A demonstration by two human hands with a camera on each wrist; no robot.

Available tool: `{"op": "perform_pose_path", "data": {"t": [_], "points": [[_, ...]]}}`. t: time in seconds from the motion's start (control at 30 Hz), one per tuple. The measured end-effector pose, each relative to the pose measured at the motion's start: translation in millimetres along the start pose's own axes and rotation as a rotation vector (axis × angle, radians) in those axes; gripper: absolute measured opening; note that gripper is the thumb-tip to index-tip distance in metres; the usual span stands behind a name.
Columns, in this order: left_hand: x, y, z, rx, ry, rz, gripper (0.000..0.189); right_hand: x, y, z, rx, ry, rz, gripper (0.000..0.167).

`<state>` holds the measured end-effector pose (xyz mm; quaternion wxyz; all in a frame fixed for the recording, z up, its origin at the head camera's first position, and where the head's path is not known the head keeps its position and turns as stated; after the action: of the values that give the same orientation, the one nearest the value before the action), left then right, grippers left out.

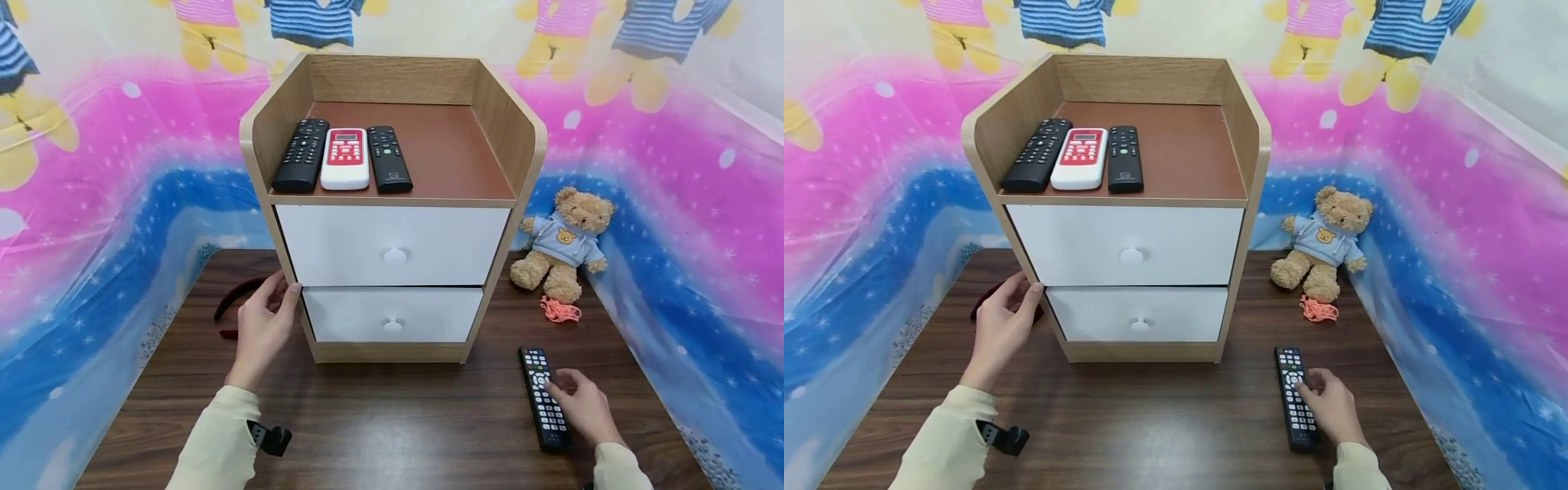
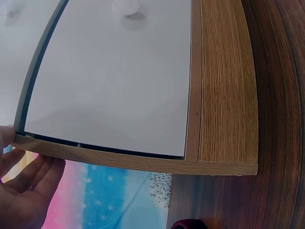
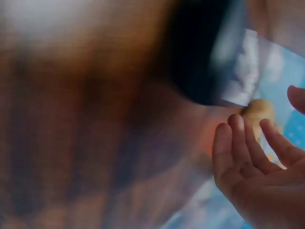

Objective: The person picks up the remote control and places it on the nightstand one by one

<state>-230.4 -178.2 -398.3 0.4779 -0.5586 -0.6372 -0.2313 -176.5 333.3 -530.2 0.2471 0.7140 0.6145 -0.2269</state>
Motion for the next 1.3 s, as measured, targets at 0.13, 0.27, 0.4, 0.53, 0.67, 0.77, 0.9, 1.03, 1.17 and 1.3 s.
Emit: {"op": "perform_pose_path", "data": {"t": [0.13,0.27,0.4,0.53,0.67,0.77,0.9,1.03,1.17,1.3], "points": [[-0.2,0.3,-0.6,-0.002,0.002,-0.001,0.045,11.2,1.4,10.9,-0.037,0.019,0.001,0.062],[-0.2,0.4,-0.5,-0.002,0.0,-0.004,0.046,12.4,2.5,16.2,-0.025,0.034,-0.01,0.061],[0.3,0.4,-0.5,0.003,0.002,-0.01,0.045,9.6,2.9,17.7,-0.011,0.05,-0.017,0.06],[0.2,0.2,-0.1,0.004,0.01,-0.016,0.045,7.8,3.8,19.0,0.002,0.046,-0.003,0.059],[-0.1,0.3,0.4,0.003,0.013,-0.02,0.046,6.7,4.4,20.3,0.021,0.033,0.034,0.059],[-0.6,0.5,1.1,0.003,0.015,-0.024,0.046,5.1,5.3,21.5,0.048,0.024,0.047,0.06],[-1.0,0.6,2.5,-0.003,0.019,-0.028,0.045,1.6,7.6,22.3,0.096,0.024,0.031,0.057],[-0.5,0.7,2.8,-0.003,0.016,-0.027,0.045,-3.0,7.7,21.8,0.103,0.024,0.032,0.053],[-0.4,0.9,2.2,0.001,0.006,-0.029,0.045,-6.8,7.2,20.9,0.06,0.015,0.064,0.053],[-0.6,1.0,1.8,0.003,0.004,-0.026,0.046,-8.1,8.1,20.5,0.028,0.003,0.085,0.055]]}}
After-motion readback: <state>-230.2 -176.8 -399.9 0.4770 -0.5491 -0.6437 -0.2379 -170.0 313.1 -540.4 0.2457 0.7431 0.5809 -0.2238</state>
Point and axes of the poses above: each hand's wrist, its own y-axis away from the middle knuckle, its own z-axis out of the palm, x = y × z, the point moved 2 cm from there along -y, towards the middle knuckle, and after that the axes turned 10 degrees about -z, right-handed, at the moved point
